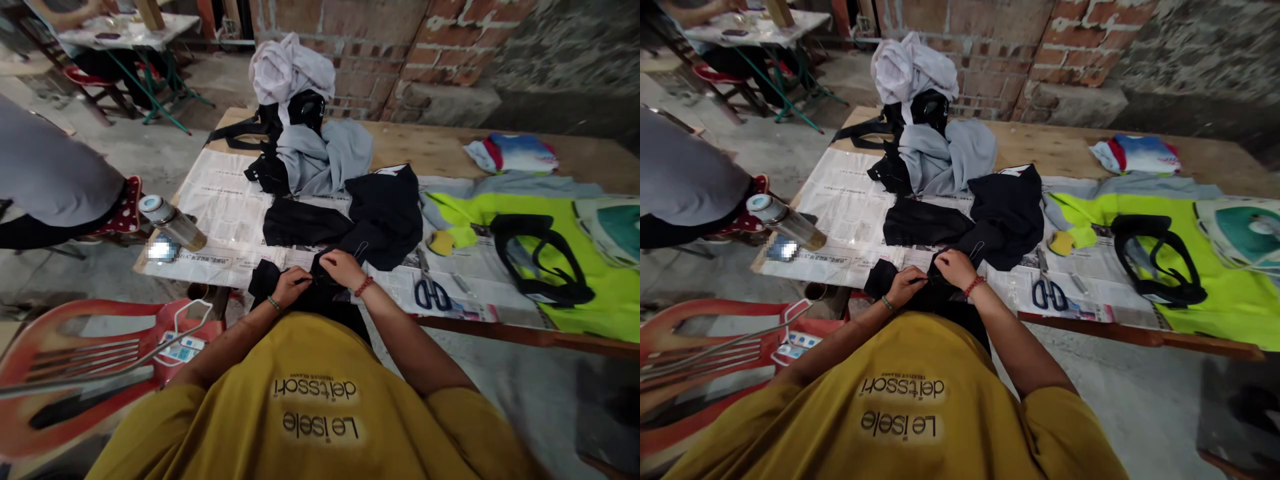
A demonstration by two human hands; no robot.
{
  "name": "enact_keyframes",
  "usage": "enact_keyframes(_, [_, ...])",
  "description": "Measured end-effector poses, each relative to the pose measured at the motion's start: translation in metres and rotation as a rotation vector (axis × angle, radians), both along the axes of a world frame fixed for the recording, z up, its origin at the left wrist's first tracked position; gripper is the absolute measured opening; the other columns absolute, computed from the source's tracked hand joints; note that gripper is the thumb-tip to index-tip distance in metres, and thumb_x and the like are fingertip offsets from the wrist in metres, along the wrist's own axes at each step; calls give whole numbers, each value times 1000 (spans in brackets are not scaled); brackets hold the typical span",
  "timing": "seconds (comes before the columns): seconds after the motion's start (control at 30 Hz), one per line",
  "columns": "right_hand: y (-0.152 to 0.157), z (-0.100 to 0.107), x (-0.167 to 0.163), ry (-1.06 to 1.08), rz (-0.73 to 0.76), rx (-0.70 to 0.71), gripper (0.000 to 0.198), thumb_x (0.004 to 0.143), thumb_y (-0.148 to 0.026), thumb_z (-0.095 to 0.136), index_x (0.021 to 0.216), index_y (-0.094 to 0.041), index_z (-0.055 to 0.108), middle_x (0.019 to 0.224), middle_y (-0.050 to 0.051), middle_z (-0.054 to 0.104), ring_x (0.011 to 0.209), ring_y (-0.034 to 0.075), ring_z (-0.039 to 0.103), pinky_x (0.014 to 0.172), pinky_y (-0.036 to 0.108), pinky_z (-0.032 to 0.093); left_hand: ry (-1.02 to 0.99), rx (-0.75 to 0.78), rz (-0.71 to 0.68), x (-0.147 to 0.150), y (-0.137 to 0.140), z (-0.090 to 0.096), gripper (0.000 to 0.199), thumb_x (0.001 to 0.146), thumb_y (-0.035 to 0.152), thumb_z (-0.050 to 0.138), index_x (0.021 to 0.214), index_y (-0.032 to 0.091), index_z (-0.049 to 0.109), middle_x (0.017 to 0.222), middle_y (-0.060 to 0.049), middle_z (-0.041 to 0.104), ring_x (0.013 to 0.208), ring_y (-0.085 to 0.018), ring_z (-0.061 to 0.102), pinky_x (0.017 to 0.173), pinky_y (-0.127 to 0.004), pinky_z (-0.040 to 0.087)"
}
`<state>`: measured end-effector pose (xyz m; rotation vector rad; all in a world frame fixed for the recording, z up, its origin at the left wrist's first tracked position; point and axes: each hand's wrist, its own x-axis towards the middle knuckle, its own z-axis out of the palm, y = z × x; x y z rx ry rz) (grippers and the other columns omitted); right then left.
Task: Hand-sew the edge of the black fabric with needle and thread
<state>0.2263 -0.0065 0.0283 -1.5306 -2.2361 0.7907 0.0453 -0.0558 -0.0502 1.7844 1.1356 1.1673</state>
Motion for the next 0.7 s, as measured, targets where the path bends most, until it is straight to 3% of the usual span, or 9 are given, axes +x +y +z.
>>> enact_keyframes(0.1, [2,-20,-13,126,120,-304,22,79,-29,53,76,-16,71,78,3,69,73,14,60,69,23,43,10,-22,20,-2,0,-1,8,77,17,61,80,18,69,77,-3,65,75,-13,59,73,-27,48])
enact_keyframes(0.17, [-1,-29,-15,249,78,-384,21,75,-30,57,78,-15,70,78,2,69,72,14,60,67,22,43,10,-41,33,-3,1,-3,8,76,17,61,80,18,69,77,-3,65,75,-14,60,74,-27,49])
enact_keyframes(0.27, [-8,-35,-12,339,-30,-390,19,71,-29,58,78,-14,68,76,1,68,70,12,58,66,21,42,14,-75,50,-3,3,-4,8,75,16,63,79,18,69,77,-3,66,76,-14,60,75,-27,49])
enact_keyframes(0.5, [-14,-40,-19,468,-202,-261,15,72,-30,52,74,-16,59,73,-2,61,70,11,53,71,23,40,29,-191,70,2,6,-3,10,76,18,60,84,17,66,84,-2,69,81,-14,62,79,-27,49])
enact_keyframes(0.7, [-11,-50,-28,763,-362,-444,11,66,-27,54,71,-17,52,64,-3,59,64,9,54,69,23,42,46,-258,47,1,8,-1,11,77,19,59,85,17,66,84,-1,69,80,-14,62,79,-26,48])
